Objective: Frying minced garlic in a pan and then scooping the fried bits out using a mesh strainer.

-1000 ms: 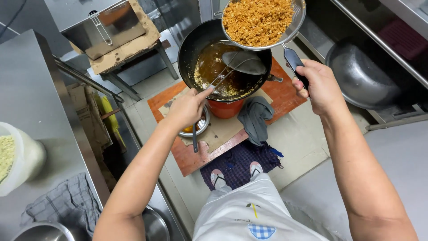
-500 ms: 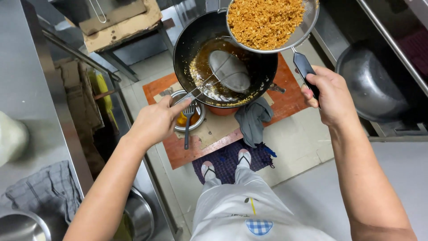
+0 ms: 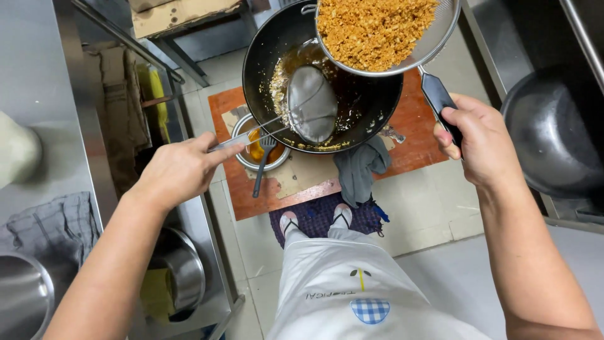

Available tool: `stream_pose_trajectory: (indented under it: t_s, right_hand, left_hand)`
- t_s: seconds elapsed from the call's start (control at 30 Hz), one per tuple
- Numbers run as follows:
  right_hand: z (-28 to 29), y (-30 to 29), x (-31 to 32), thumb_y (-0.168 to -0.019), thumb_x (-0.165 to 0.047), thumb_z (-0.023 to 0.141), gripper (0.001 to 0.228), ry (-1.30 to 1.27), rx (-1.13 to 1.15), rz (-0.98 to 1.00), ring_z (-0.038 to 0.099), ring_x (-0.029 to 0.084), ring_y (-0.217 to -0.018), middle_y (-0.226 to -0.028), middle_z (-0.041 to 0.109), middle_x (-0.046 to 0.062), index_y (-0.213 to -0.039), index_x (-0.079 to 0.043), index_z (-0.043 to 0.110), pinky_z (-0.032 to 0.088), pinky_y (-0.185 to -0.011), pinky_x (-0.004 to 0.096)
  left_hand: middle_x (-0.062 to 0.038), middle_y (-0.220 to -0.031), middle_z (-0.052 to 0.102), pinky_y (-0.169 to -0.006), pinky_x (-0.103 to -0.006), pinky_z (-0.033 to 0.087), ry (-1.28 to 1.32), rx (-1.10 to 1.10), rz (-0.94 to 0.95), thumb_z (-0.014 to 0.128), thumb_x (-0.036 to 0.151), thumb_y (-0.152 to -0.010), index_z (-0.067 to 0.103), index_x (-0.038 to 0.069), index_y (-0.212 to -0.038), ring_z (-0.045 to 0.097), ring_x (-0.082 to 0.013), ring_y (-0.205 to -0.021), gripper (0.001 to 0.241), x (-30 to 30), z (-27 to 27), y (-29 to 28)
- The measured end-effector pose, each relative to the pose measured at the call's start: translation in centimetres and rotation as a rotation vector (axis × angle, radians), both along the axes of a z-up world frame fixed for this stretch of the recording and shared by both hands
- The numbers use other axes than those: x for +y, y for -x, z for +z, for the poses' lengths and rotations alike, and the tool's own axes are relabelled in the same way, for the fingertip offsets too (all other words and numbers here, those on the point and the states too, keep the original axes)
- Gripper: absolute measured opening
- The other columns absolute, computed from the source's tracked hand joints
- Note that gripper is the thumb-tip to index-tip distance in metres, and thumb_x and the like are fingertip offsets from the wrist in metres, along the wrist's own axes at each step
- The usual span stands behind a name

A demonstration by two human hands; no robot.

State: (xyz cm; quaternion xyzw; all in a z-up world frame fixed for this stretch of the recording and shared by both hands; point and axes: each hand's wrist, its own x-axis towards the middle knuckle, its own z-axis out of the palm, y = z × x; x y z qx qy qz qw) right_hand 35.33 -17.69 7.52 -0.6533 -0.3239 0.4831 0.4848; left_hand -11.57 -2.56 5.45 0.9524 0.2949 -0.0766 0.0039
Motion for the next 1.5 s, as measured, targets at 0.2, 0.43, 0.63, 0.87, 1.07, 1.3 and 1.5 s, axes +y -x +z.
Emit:
stream_pose_trajectory:
  t_s: [0.2, 0.43, 0.63, 0.87, 1.07, 1.3, 1.5]
  right_hand:
    - [-0.4, 0.4, 0.3, -0.102, -0.014, 0.045, 0.02, -0.022, 0.025, 0.028, 0.025, 0.01, -0.05, -0.066, 0.042, 0.004, -0.106, -0.004, 0.062, 0.023, -0.053, 0.025]
    - [-0.4, 2.1, -0.3, -0.104, -0.013, 0.044, 0.02, -0.061, 0.033, 0.028, 0.028, 0.009, -0.049, -0.065, 0.043, 0.003, -0.107, -0.004, 0.062, 0.021, -0.051, 0.023]
    - [0.0, 3.2, -0.6, -0.102, -0.013, 0.044, 0.026, -0.011, 0.052, -0.062, 0.028, 0.011, -0.05, -0.065, 0.042, 0.005, -0.114, -0.004, 0.065, 0.02, -0.049, 0.024]
    - [0.4, 3.9, -0.4, -0.101, -0.013, 0.045, 0.023, 0.005, 0.02, -0.066, 0.031, 0.011, -0.052, -0.065, 0.042, 0.005, -0.11, -0.004, 0.063, 0.021, -0.05, 0.023]
    - [0.5, 3.8, 0.0, -0.102, -0.013, 0.045, 0.025, -0.02, 0.03, -0.03, 0.031, 0.011, -0.052, -0.065, 0.043, 0.006, -0.114, -0.002, 0.064, 0.022, -0.052, 0.023]
    - [1.1, 3.8, 0.3, -0.102, -0.013, 0.045, 0.022, 0.0, 0.012, -0.012, 0.031, 0.011, -0.051, -0.064, 0.044, 0.005, -0.109, -0.003, 0.063, 0.023, -0.053, 0.025]
    - [1.2, 3.6, 0.4, -0.102, -0.015, 0.046, 0.028, 0.015, 0.012, -0.007, 0.03, 0.011, -0.05, -0.064, 0.044, 0.006, -0.119, -0.003, 0.066, 0.02, -0.049, 0.025]
  left_hand:
    - [-0.006, -0.089, 0.052, -0.038, -0.0472, 0.05, 0.096, 0.001, 0.041, 0.058, 0.015, -0.099, 0.057, 0.035, -0.155, 0.054, -0.0307, -0.05, 0.06, -0.4, 2.4, -2.1]
    - [-0.004, -0.089, 0.052, -0.042, -0.0485, 0.051, 0.169, 0.002, -0.053, 0.055, 0.018, -0.102, 0.058, 0.035, -0.155, 0.058, -0.0323, -0.053, 0.056, 1.7, 2.3, -1.7]
    - [0.002, -0.085, 0.048, -0.047, -0.043, 0.056, 0.046, 0.187, -0.126, 0.063, 0.006, -0.083, 0.059, 0.039, -0.154, 0.065, -0.0235, -0.065, 0.078, 4.5, 6.1, -0.7]
    - [-0.006, -0.104, 0.062, -0.074, -0.0478, 0.061, 0.161, 0.404, 0.096, 0.05, 0.024, -0.101, 0.045, 0.044, -0.162, 0.059, -0.0232, -0.098, 0.064, 4.5, 14.2, -3.8]
    - [-0.006, -0.104, 0.079, -0.093, -0.0457, 0.065, 0.194, 0.618, 0.133, 0.039, 0.035, -0.107, 0.044, 0.047, -0.158, 0.082, -0.0315, -0.089, 0.052, 5.9, 19.2, -6.5]
    - [-0.003, -0.072, 0.077, -0.061, -0.0351, 0.05, 0.148, 0.932, 0.186, 0.043, 0.025, -0.103, 0.033, 0.075, -0.156, 0.06, -0.0236, -0.06, 0.074, 4.8, 23.3, -13.3]
    - [-0.01, -0.085, 0.078, -0.067, -0.0407, 0.052, 0.173, 0.945, 0.242, 0.051, 0.029, -0.102, 0.071, 0.041, -0.127, 0.066, -0.0317, -0.076, 0.034, 5.1, 23.5, -16.3]
